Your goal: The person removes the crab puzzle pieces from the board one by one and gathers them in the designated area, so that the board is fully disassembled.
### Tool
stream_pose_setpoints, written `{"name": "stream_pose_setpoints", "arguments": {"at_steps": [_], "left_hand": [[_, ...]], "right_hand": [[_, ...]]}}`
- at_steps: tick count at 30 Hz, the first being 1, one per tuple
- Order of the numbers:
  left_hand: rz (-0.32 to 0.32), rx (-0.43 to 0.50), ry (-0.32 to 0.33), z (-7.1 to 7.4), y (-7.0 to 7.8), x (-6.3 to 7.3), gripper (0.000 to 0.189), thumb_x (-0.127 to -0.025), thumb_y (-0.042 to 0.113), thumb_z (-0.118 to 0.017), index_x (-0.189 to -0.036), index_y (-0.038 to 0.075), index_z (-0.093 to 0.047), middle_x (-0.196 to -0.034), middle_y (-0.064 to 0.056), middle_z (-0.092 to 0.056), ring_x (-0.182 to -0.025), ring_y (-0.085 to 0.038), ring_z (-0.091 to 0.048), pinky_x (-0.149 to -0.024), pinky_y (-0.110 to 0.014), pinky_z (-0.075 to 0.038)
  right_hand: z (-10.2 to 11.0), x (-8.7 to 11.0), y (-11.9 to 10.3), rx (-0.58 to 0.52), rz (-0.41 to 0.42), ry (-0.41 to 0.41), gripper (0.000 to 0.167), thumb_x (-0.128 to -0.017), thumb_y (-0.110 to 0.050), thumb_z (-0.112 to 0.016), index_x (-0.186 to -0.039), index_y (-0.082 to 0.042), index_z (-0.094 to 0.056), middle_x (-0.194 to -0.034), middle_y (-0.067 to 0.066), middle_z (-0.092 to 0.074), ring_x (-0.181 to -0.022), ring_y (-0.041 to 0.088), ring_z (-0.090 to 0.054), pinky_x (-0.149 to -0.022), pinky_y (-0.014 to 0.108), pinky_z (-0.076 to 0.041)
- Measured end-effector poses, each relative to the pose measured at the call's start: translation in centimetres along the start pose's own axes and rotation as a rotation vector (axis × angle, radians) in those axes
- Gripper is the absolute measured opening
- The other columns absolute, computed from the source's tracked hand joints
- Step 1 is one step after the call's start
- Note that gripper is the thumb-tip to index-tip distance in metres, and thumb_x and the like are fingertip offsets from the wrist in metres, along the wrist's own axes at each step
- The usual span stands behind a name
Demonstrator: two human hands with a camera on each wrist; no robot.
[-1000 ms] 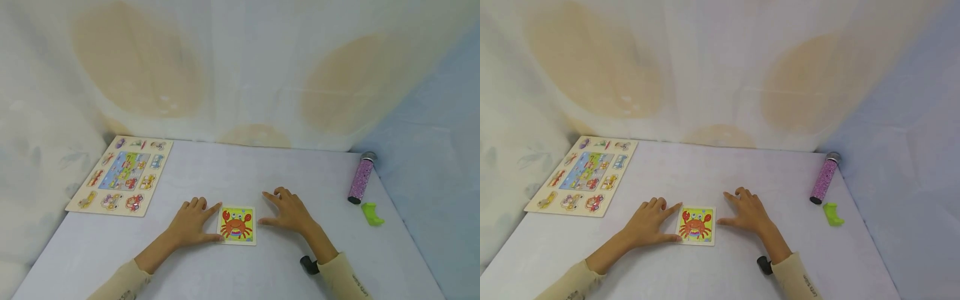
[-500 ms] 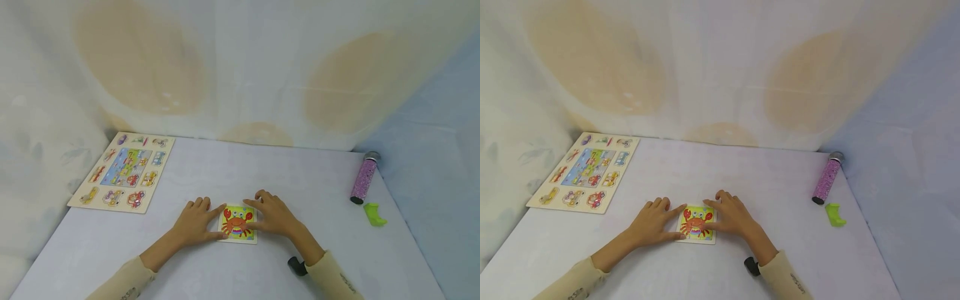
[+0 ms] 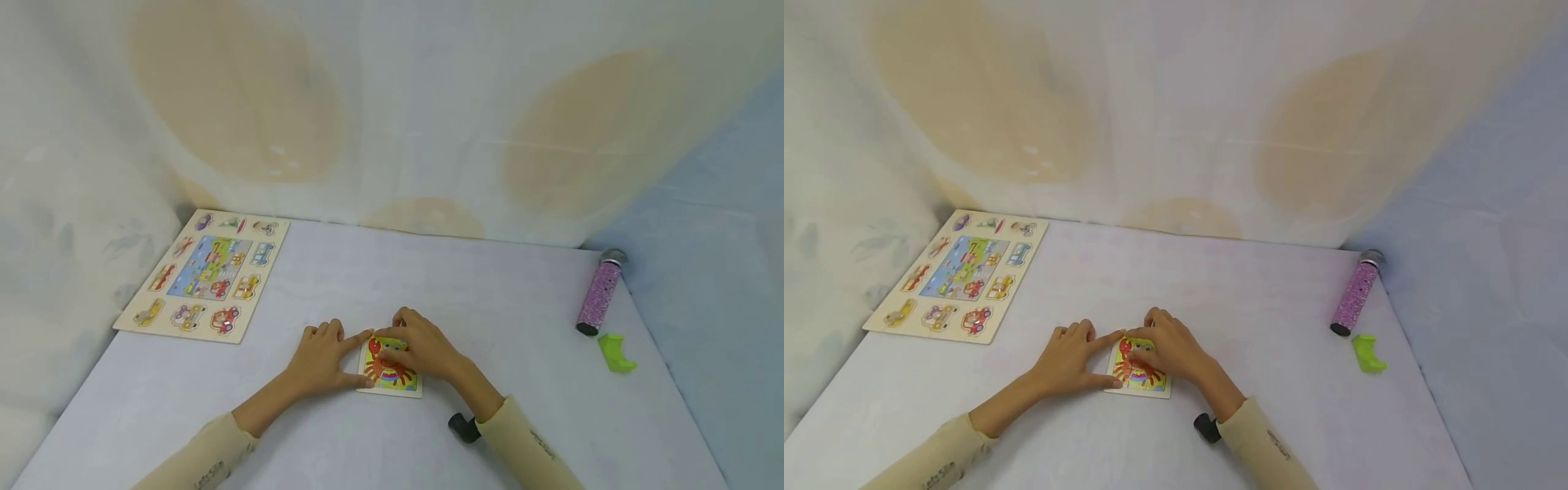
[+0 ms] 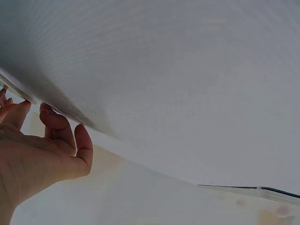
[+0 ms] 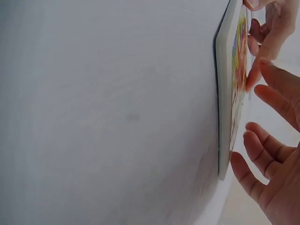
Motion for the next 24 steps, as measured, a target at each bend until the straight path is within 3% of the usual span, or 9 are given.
{"name": "stream_pose_setpoints", "arguments": {"at_steps": [11,24], "left_hand": [[0.024,0.022,-0.002,-0.1,-0.3,-0.2,0.098,-0.065,0.084,-0.067,-0.147,0.032,-0.049,-0.087,0.003,-0.037,-0.078,-0.013,-0.034,-0.074,-0.036,-0.026],[0.047,0.062,0.012,-0.1,-0.3,-0.2,0.098,-0.063,0.079,-0.073,-0.146,0.031,-0.051,-0.085,0.003,-0.036,-0.076,-0.013,-0.034,-0.074,-0.037,-0.025]], "right_hand": [[-0.6,-1.2,0.0,0.017,-0.023,-0.036,0.037,-0.089,-0.038,-0.074,-0.123,-0.024,-0.072,-0.101,-0.001,-0.051,-0.088,0.011,-0.044,-0.076,0.026,-0.040],[-0.6,-1.8,0.2,-0.100,-0.076,-0.059,0.041,-0.083,-0.033,-0.080,-0.121,-0.018,-0.074,-0.099,-0.001,-0.048,-0.090,0.012,-0.041,-0.076,0.027,-0.038]]}}
Point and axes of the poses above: each hand's wrist, its own x-axis away from the middle knuckle, its own z-axis out of the back of the hand, y = z × x, the point moved 6 cm from there along -x, towards the middle knuckle
